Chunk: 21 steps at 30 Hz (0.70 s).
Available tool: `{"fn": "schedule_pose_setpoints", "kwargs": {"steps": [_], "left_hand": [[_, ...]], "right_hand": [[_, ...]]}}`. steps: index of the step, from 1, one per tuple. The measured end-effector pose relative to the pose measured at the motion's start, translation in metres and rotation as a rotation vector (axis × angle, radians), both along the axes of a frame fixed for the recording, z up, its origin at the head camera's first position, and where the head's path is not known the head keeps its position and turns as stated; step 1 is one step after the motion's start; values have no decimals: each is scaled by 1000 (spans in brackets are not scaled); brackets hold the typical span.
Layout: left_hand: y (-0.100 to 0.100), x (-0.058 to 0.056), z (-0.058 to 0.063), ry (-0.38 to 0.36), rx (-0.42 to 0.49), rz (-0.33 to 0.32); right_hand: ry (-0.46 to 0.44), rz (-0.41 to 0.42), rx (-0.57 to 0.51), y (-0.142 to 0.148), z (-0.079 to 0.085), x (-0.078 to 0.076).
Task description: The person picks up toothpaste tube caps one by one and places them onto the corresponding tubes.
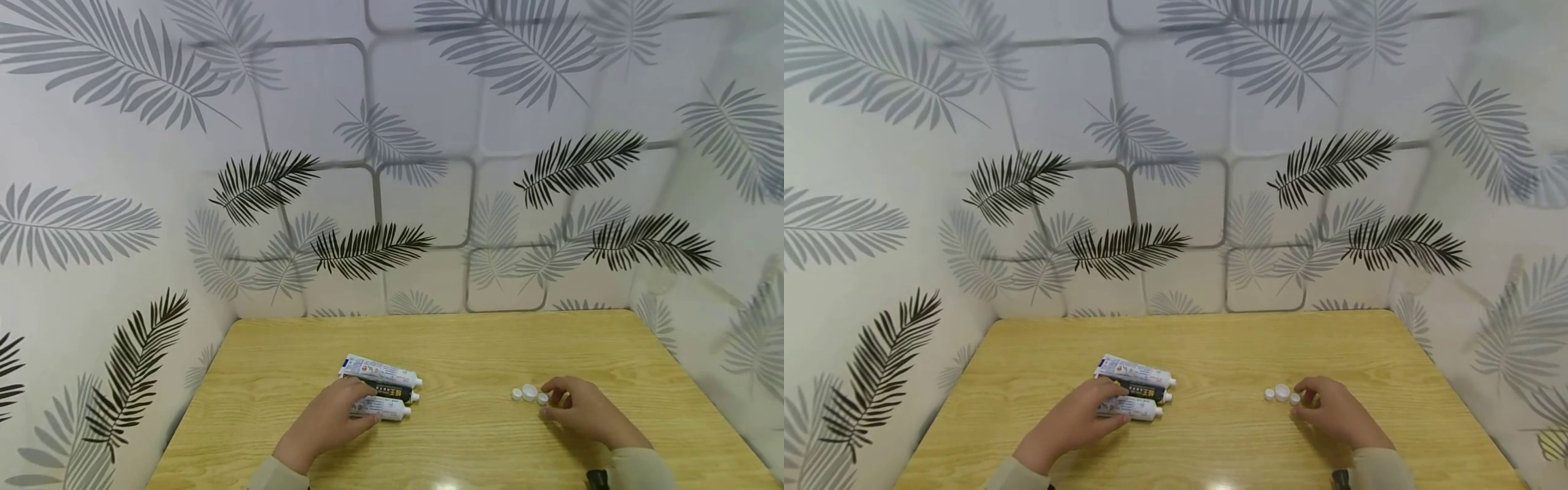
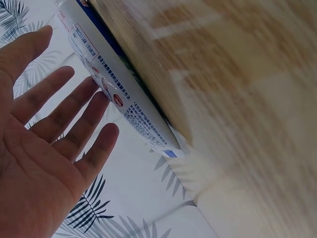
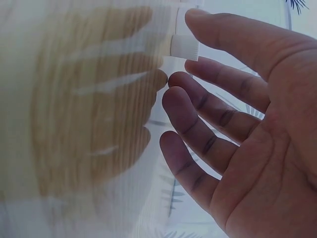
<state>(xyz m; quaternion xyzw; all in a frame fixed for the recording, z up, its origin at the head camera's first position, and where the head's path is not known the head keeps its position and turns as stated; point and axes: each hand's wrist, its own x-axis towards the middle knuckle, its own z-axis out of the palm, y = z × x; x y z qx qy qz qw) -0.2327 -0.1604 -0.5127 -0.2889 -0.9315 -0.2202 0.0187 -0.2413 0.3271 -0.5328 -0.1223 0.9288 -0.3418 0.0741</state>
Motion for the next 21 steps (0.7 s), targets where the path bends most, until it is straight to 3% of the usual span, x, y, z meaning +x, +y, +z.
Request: {"fn": "schedule_pose_setpoints", "kwargs": {"steps": [21], "left_hand": [[2, -4, -3, -17, -22, 4]], "right_hand": [[33, -5, -45, -4, -4, -2]]}}
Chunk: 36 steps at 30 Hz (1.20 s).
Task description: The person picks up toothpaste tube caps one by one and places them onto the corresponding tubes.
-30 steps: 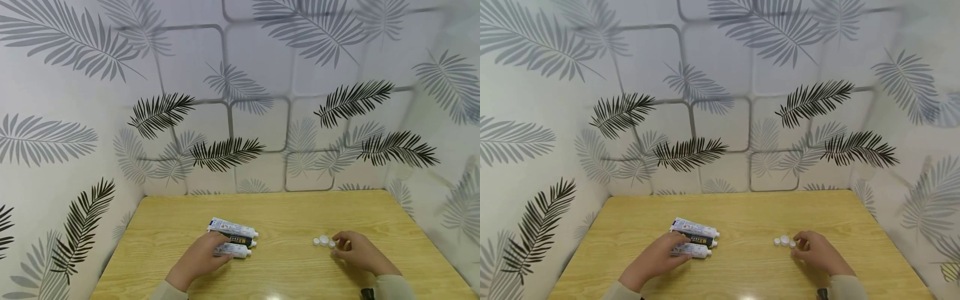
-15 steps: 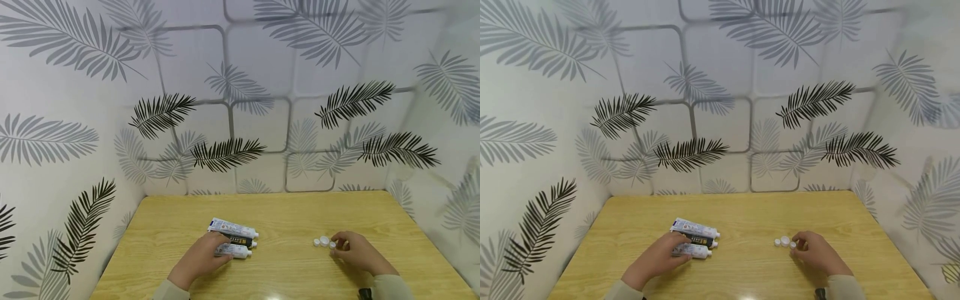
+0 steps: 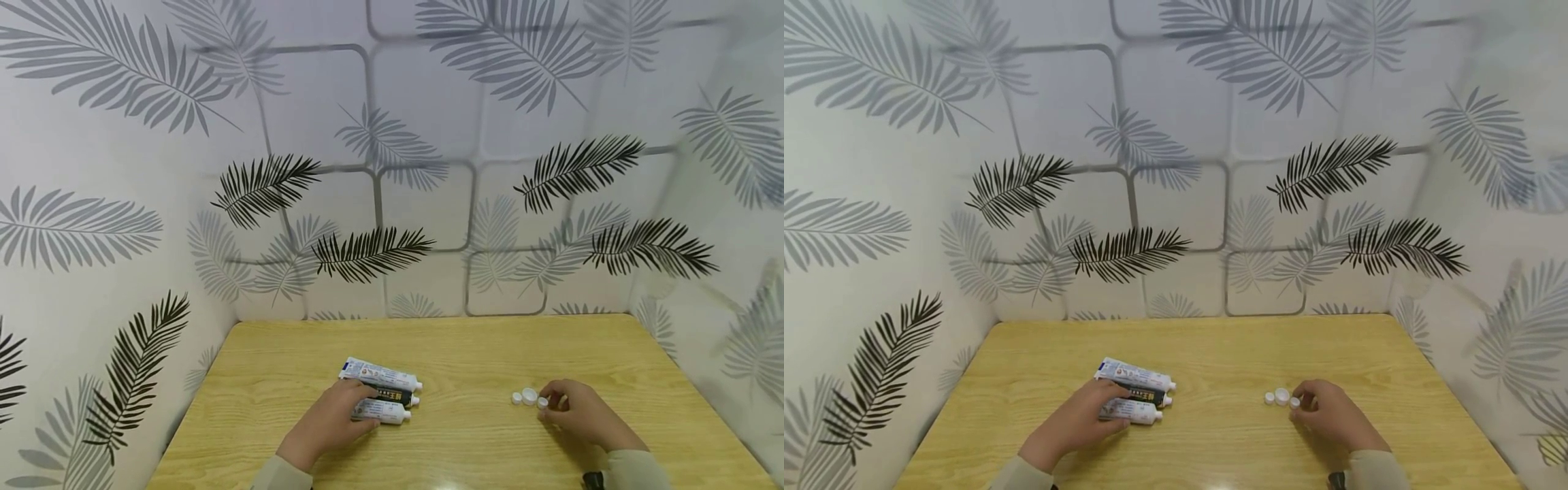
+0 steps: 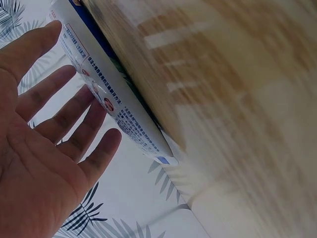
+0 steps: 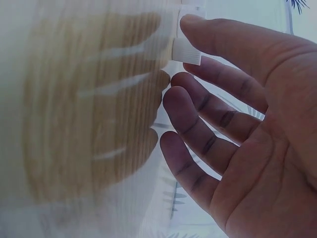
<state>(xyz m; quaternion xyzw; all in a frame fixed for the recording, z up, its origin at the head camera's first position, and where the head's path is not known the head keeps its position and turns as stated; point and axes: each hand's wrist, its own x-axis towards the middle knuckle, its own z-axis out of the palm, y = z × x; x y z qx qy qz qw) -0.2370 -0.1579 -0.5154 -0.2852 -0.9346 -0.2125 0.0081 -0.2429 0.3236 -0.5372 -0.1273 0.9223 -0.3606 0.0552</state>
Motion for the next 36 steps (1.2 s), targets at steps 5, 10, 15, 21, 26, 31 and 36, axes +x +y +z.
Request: {"fn": "schedule_pose_setpoints", "kwargs": {"steps": [5, 10, 15, 21, 26, 31, 36], "left_hand": [[2, 0, 0, -11, 2, -3], [2, -1, 0, -19, -18, 5], [3, -3, -1, -27, -39, 6], [3, -3, -2, -52, -27, 7], [2, -3, -2, -54, -10, 1], [1, -6, -3, -56, 2, -7], [-1, -9, -5, -55, -5, -8]], "right_hand": [[-15, 2, -12, -2, 1, 1], [-40, 8, -19, -1, 1, 3], [-33, -3, -14, -2, 2, 3], [-35, 2, -22, -1, 1, 3], [-48, 14, -27, 0, 1, 3], [-42, 15, -42, -1, 2, 4], [-34, 13, -54, -4, 5, 6]]}}
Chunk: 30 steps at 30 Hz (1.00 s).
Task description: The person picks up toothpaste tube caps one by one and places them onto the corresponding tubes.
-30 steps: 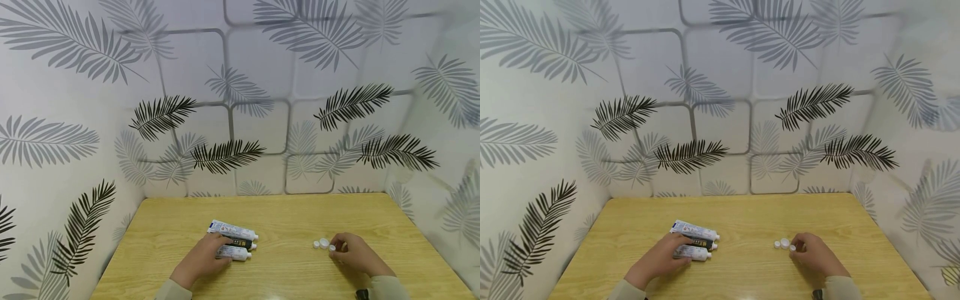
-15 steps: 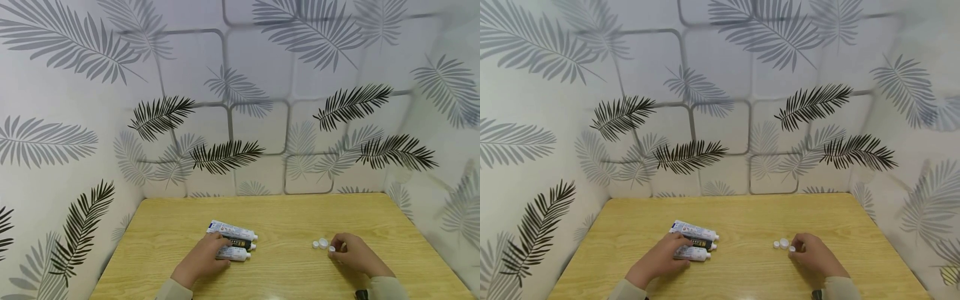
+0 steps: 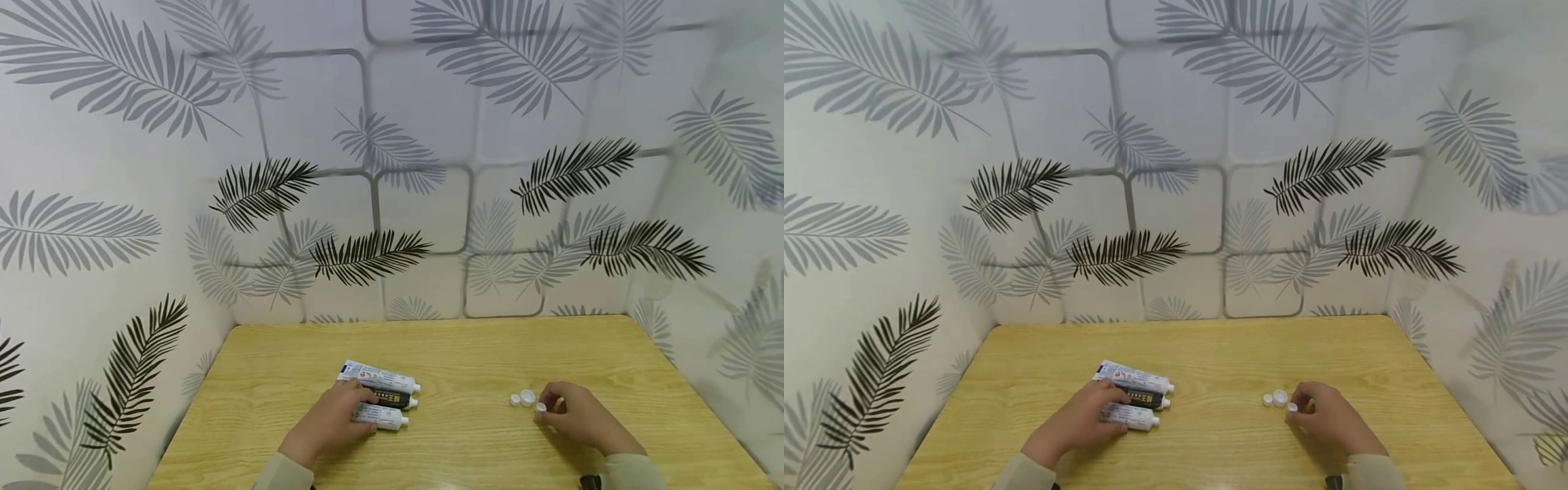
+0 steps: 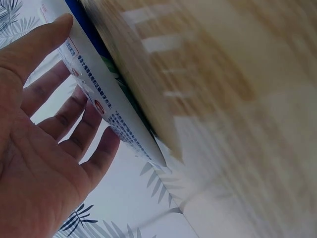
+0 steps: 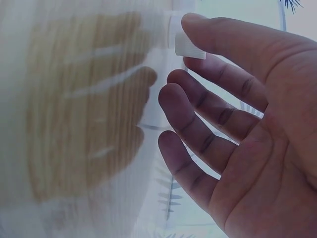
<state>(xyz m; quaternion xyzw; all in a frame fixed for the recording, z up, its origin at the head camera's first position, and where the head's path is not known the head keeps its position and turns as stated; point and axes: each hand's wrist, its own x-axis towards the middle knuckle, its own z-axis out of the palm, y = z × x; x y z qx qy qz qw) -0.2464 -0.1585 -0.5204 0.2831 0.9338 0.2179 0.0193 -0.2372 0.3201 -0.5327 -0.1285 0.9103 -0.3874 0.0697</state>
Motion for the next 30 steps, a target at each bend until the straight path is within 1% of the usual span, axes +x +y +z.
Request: {"fn": "schedule_pose_setpoints", "kwargs": {"steps": [2, 5, 11, 14, 19, 23, 27, 30], "left_hand": [[-1, -1, -1, -5, -1, 3], [-3, -4, -4, -33, 15, 10], [-8, -8, -9, -108, 80, 24], [-8, -9, -8, -134, 105, 26], [-8, -10, -7, -143, 121, 9], [-6, -7, -7, -138, 118, -14], [-4, -5, -8, -93, 113, -42], [-3, -4, -8, -99, 118, -51]], "right_hand": [[-1, 2, -5, -1, 1, 1], [-6, 4, -11, -3, 2, 1], [-7, 20, -6, -4, 3, 2], [-6, 20, 9, -5, 7, 3], [6, 35, 40, -13, 20, 7], [37, 61, 39, -21, 30, 11], [93, 57, 38, -28, 36, 13], [107, 45, 31, -32, 37, 13]]}}
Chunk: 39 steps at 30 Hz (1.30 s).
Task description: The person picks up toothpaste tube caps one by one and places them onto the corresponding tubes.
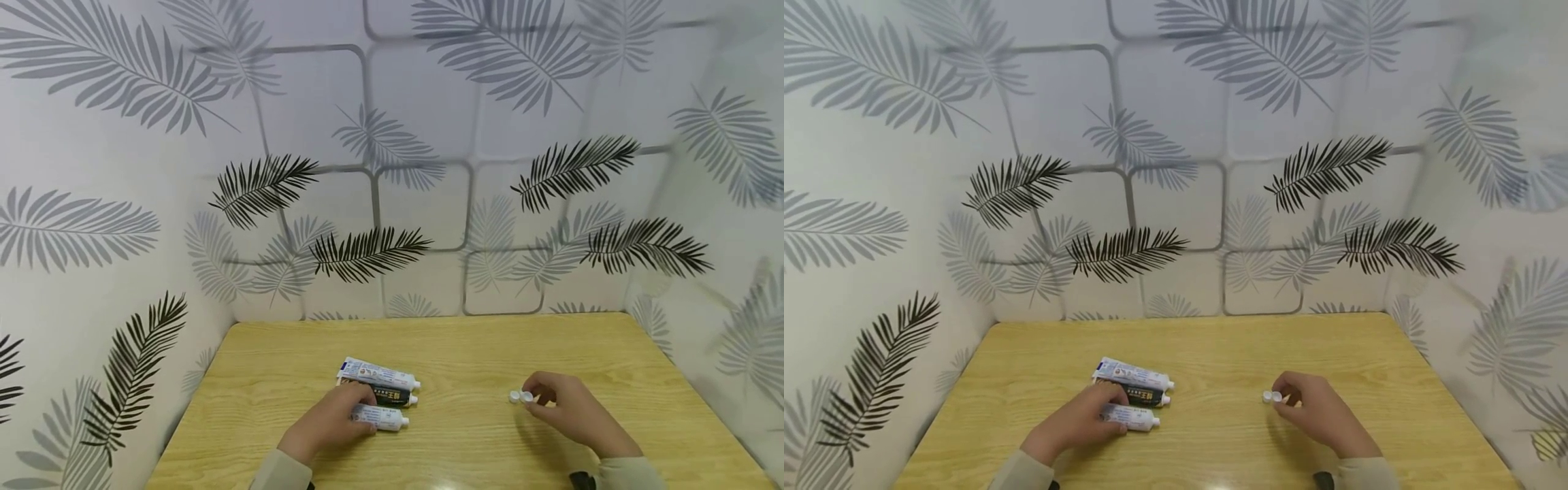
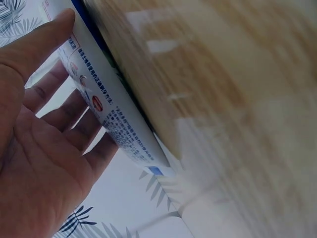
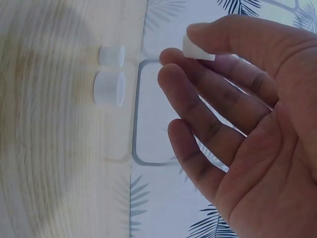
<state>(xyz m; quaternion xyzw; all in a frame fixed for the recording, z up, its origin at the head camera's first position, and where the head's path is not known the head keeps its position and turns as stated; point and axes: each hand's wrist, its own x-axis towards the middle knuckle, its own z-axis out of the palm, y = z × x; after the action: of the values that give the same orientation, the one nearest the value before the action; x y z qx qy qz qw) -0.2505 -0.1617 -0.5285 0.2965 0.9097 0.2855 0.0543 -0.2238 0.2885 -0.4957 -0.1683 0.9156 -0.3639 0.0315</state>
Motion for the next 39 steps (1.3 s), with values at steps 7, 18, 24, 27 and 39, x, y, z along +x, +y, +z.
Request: {"fn": "schedule_pose_setpoints", "kwargs": {"steps": [7, 18, 24, 27, 39], "left_hand": [[1, 3, 5, -17, 9, -19], [0, 4, 2, -23, -40, -25], [-1, 2, 2, -48, -36, -33], [0, 2, 2, -46, -34, -41], [5, 4, 3, -78, 37, -82]], "right_hand": [[-1, 29, -15, -8, 2, -2], [100, 38, -31, -23, 2, -1], [102, 40, -64, -32, -4, -2], [70, 77, -89, -38, -6, -3], [2, 160, -123, -58, -11, -7]]}}
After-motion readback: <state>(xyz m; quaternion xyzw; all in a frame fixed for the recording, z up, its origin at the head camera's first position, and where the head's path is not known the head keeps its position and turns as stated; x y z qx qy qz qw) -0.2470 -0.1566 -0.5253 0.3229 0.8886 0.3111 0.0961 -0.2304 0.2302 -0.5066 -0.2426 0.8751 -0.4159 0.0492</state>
